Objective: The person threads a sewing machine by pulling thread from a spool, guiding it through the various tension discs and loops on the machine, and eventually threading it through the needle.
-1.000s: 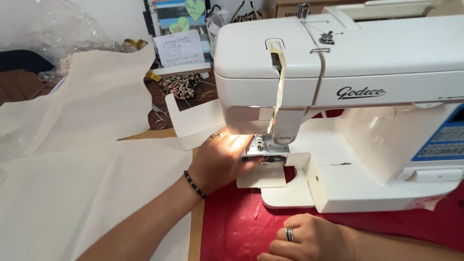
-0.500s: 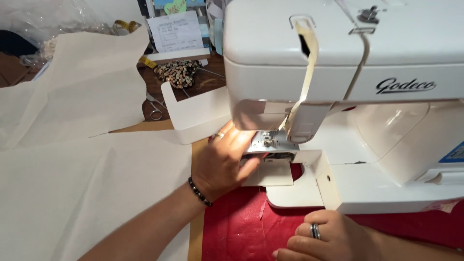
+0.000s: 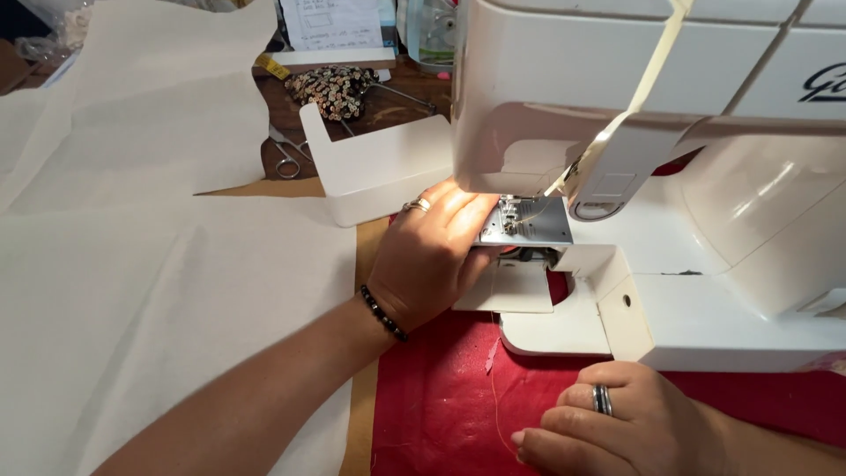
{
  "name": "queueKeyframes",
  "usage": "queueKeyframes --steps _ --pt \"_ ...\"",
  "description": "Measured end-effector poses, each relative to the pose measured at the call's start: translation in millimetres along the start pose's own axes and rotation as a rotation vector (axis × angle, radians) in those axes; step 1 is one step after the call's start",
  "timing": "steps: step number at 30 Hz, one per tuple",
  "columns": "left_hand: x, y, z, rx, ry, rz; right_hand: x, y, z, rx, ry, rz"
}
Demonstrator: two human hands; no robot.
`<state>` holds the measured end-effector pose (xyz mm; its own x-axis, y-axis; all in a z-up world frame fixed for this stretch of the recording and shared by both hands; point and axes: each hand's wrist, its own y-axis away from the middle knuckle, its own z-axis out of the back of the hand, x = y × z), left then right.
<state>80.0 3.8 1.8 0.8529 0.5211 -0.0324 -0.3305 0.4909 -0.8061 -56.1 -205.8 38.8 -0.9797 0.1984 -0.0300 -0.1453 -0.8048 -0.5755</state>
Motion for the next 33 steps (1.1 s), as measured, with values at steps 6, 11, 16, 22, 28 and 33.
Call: queueKeyframes --steps 6,11,16,22,28,33 --pt "5 -12 22 0.049 0.064 -0.038 5 105 -31 -0.704 -1.045 -1.212" --pt "19 -12 48 0.428 0.096 -0.011 -15 23 57 -0.040 0.614 -0.482" --pt "-11 -29 89 0.509 0.009 0.039 -25 18 64 -0.279 0.775 -0.377" --pt "-54 -17 64 0.331 0.516 0.103 -12 -5 35 -0.208 0.497 -0.425" --pt "-56 -12 35 0.391 0.902 0.280 -13 1 33 -0.251 0.415 -0.531" --pt "-32 -16 47 0.169 0.539 0.307 -38 18 39 -0.166 0.543 -0.464"
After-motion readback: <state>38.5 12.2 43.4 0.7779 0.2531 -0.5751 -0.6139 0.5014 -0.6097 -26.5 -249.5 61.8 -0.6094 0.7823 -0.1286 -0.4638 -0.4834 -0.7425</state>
